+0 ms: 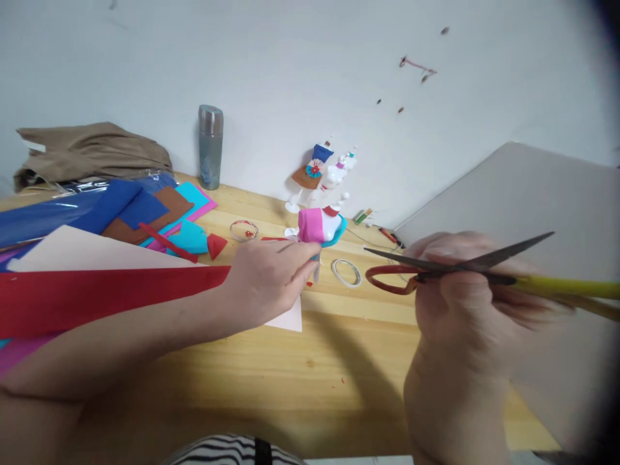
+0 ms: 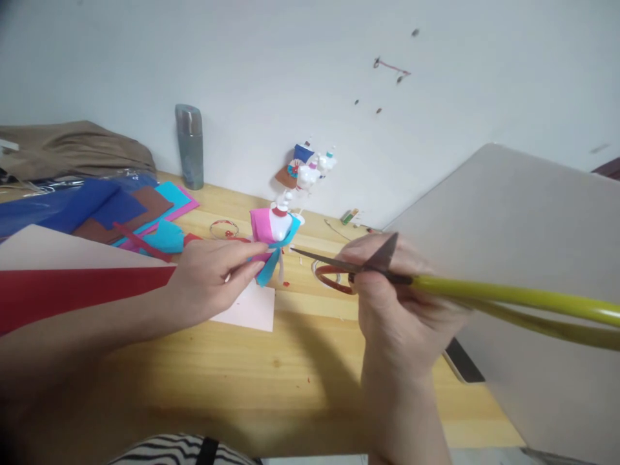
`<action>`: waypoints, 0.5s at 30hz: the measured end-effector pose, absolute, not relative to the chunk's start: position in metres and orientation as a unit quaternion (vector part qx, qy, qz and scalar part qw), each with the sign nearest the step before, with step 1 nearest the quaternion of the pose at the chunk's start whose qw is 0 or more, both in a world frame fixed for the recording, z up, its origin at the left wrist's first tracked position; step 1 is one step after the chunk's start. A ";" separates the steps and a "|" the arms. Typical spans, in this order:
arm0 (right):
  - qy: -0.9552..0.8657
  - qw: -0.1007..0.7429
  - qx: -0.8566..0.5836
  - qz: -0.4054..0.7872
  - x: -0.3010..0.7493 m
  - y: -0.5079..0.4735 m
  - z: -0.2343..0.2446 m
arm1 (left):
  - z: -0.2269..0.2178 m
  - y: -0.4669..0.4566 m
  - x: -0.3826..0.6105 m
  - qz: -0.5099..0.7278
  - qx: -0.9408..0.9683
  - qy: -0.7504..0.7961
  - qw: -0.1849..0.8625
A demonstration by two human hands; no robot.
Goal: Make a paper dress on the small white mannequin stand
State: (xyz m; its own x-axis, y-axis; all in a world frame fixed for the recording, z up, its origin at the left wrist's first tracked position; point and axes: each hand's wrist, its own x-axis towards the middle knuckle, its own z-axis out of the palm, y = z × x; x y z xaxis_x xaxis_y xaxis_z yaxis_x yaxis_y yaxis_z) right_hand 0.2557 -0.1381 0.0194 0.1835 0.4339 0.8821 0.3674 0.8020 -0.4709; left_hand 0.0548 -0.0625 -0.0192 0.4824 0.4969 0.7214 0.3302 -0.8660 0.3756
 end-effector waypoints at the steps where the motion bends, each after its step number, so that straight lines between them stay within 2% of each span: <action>1: -0.639 0.703 -0.311 0.024 0.257 -0.136 0.020 | -0.019 -0.062 0.057 0.452 0.855 0.242 0.074; 7: -0.680 0.673 -0.288 0.037 0.259 -0.129 0.027 | -0.022 -0.068 0.066 0.462 0.849 0.257 0.016; 15: -0.670 0.663 -0.332 0.031 0.261 -0.132 0.027 | -0.028 -0.067 0.072 0.482 0.832 0.274 0.017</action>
State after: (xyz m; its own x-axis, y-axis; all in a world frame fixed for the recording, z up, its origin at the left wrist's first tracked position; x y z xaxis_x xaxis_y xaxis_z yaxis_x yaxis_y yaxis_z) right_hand 0.2608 -0.1321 0.0268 0.0997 0.4868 0.8678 0.4046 0.7770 -0.4823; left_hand 0.0722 -0.0674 -0.0277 0.3849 0.4726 0.7928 0.4400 -0.8490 0.2925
